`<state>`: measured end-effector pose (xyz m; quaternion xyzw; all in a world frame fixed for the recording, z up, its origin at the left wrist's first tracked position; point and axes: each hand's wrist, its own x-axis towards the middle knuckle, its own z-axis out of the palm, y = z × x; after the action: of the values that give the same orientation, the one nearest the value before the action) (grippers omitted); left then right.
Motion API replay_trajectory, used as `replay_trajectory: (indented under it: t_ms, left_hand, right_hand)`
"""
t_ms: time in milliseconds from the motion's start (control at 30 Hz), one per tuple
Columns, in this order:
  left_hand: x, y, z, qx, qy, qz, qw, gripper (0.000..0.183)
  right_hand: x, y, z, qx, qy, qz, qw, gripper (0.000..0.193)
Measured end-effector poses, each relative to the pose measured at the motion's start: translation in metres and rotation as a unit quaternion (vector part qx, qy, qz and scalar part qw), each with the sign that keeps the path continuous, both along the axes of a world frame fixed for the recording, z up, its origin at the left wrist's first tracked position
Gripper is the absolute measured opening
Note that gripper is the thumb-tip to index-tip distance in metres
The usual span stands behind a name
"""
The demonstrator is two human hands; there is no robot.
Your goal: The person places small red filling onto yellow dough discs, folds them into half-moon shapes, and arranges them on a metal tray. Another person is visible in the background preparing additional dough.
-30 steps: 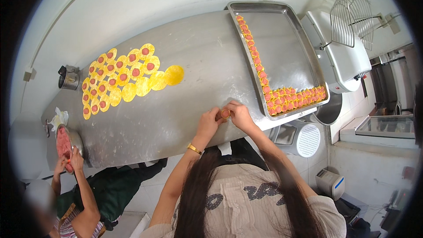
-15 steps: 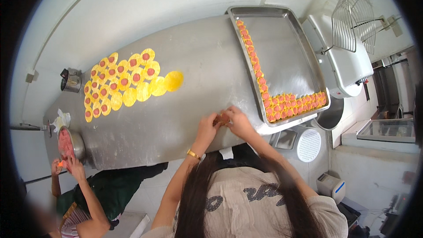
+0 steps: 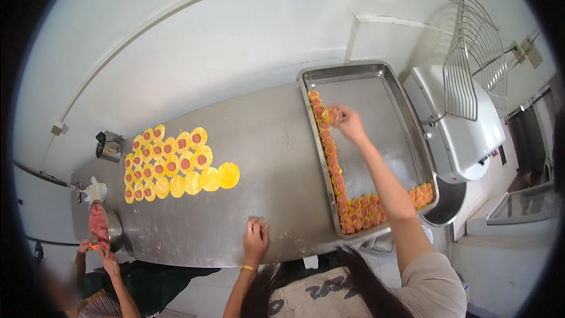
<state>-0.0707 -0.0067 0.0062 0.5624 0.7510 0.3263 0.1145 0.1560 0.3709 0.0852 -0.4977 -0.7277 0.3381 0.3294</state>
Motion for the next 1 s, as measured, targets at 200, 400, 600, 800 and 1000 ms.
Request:
replay_trajectory:
  t_ms: [200,400,600,800,1000]
  left_hand:
    - [0.003,0.001,0.003,-0.051,0.078,0.03,0.995,0.021]
    - [0.002,0.003,0.005,-0.047,0.073,0.032,0.996,0.02]
    - [0.003,0.001,0.007,-0.107,0.021,0.051,0.993,0.017]
    - [0.002,0.001,0.007,-0.079,0.043,0.034,0.995,0.017]
    - [0.002,0.0,0.007,-0.071,0.044,0.047,0.995,0.019]
  right_hand:
    - [-0.035,0.153,-0.036,0.11,-0.06,0.054,0.991,0.024]
    - [-0.066,0.186,-0.068,0.139,-0.143,0.167,0.966,0.026]
    - [-0.069,0.19,-0.073,0.08,-0.099,0.212,0.969,0.039]
    - [-0.065,0.189,-0.066,0.042,-0.098,0.216,0.97,0.044]
    - [-0.068,0.188,-0.063,0.023,-0.139,0.21,0.967,0.046]
